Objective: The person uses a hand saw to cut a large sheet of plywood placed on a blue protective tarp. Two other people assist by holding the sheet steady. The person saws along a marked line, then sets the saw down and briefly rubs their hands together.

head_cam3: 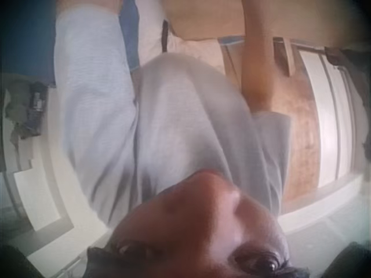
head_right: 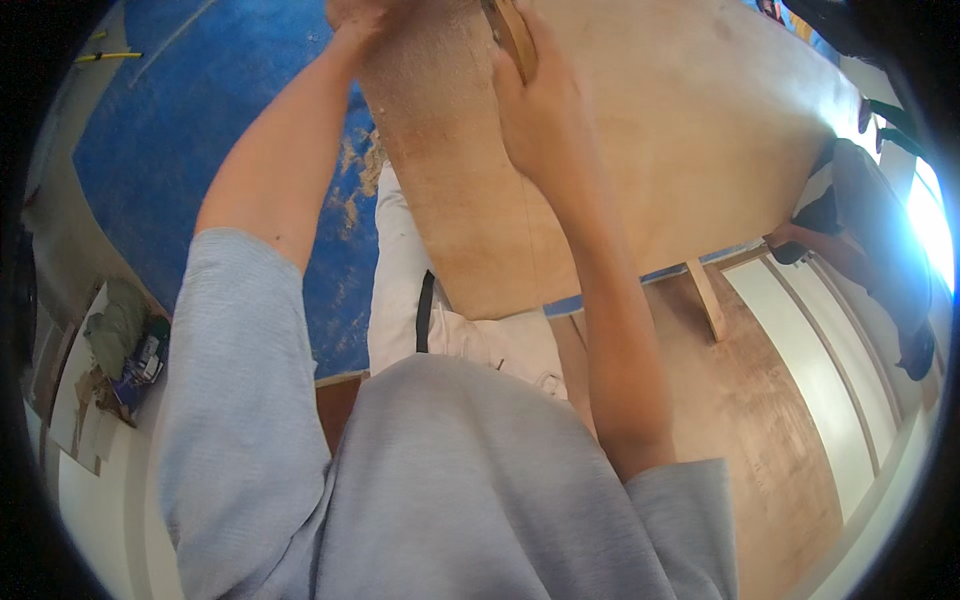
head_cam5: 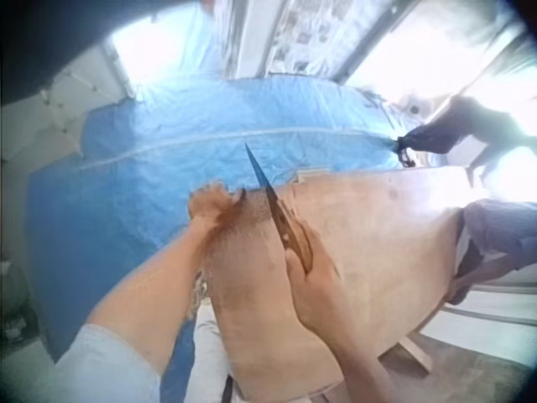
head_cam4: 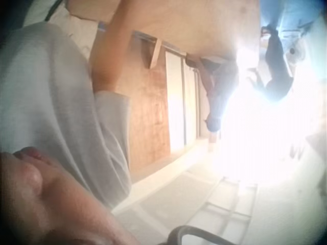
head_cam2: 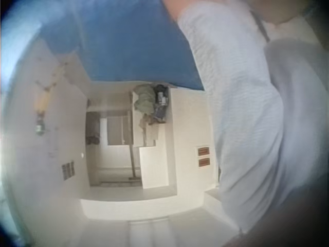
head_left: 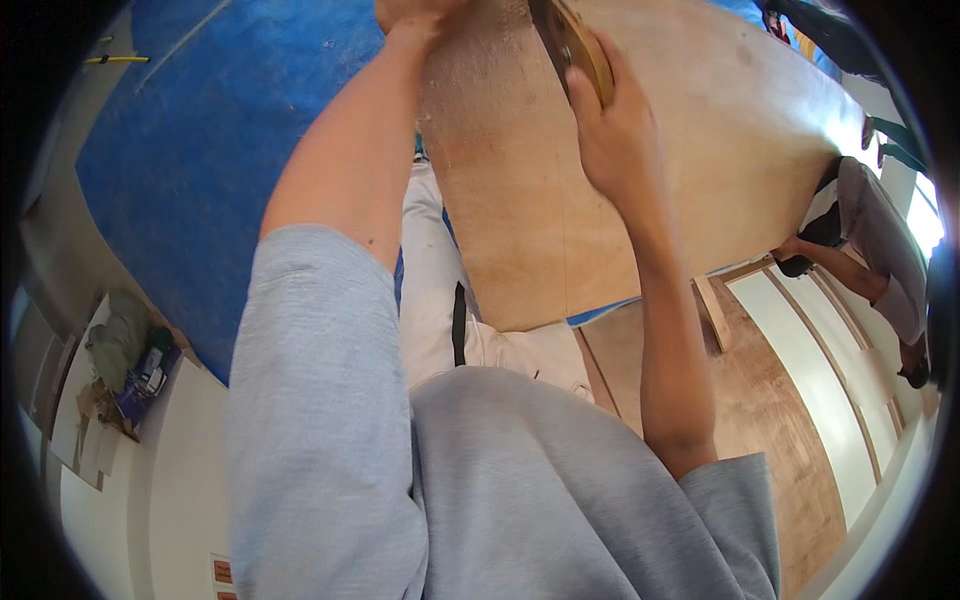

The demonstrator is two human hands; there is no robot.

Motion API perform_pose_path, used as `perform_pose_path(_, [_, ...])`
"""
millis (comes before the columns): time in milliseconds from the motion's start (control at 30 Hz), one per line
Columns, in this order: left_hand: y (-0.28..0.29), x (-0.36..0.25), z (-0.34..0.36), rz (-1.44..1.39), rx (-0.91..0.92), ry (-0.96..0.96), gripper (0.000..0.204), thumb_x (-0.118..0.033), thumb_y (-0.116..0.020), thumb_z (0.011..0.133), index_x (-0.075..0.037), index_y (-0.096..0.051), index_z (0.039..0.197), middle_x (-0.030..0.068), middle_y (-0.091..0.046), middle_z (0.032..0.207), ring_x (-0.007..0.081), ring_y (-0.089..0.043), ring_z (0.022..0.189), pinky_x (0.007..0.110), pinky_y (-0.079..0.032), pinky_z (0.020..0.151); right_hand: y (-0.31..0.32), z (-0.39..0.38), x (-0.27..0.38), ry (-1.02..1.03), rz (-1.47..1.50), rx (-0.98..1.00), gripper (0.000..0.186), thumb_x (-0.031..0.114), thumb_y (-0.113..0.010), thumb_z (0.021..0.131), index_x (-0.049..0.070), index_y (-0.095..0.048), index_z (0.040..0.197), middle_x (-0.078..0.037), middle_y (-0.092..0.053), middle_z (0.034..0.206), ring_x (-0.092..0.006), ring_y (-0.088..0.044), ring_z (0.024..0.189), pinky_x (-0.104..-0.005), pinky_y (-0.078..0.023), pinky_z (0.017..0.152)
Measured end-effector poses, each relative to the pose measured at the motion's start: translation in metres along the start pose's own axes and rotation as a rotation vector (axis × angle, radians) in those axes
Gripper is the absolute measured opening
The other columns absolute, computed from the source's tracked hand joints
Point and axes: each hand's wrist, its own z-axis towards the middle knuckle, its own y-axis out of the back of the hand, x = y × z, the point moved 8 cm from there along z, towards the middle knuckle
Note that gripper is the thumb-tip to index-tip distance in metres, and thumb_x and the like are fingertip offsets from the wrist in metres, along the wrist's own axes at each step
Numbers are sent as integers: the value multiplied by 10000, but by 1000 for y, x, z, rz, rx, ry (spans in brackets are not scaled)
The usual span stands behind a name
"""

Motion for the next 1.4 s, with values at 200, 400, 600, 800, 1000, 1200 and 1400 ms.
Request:
perform_pose_path(200, [-12,5,-16,-108,32,90,728,-675,-493,934,-20,-801,1019,258,-753,1075,420,-727,1040,512,-559,939,68,-137,4,-407,40,61,479,225,-536,1084,49,-463,1523,-123,-689,1169,-121,-581,778,-263,-465,674])
perform_pose_path(400, [14,17,-20,-158,28,102,709,-682,-504,927,-47,-814,982,244,-758,1076,418,-729,1035,514,-567,931,28,-26,9,-124,-127,108,492,277,-550,1057,12,-511,1469,-245,-668,1288,-370,-657,1166,-417,-496,1003])
perform_pose_path(600, [0,17,-20,-126,-117,33,707,-700,-491,939,-75,-813,1012,204,-770,1070,429,-725,1033,527,-557,940,-37,70,-11,-215,211,135,514,319,-609,1040,52,-519,1470,-27,-575,707,-106,-515,497,-303,-433,439])
perform_pose_path(800, [6,23,-12,-153,-45,68,719,-709,-481,944,-77,-800,1066,209,-768,1064,429,-722,1038,532,-553,938,58,-105,26,-478,-35,60,500,250,-560,1057,-1,-496,1484,-210,-674,1276,-287,-670,1133,-376,-495,989])
perform_pose_path(1000, [2,20,-11,-218,20,40,683,-696,-493,942,-96,-799,1054,207,-765,1069,409,-726,1033,509,-562,922,9,-21,19,-172,-164,33,515,300,-559,1056,-1,-505,1470,-258,-667,1289,-407,-646,1190,-447,-495,1015])
perform_pose_path(1200, [4,15,-8,-107,-43,-6,680,-689,-507,935,-81,-808,976,195,-770,1046,398,-733,996,510,-570,899,-63,112,-1,436,6,-140,441,380,-562,1038,65,-617,1341,-301,-636,1252,-395,-615,1208,-478,-468,1020])
perform_pose_path(1400, [14,18,-7,-132,-54,40,729,-698,-495,936,-43,-810,990,204,-772,1044,408,-739,986,507,-578,888,34,-85,10,-115,-99,52,518,225,-561,1058,8,-445,1514,-130,-665,1056,-142,-539,672,-279,-434,582])
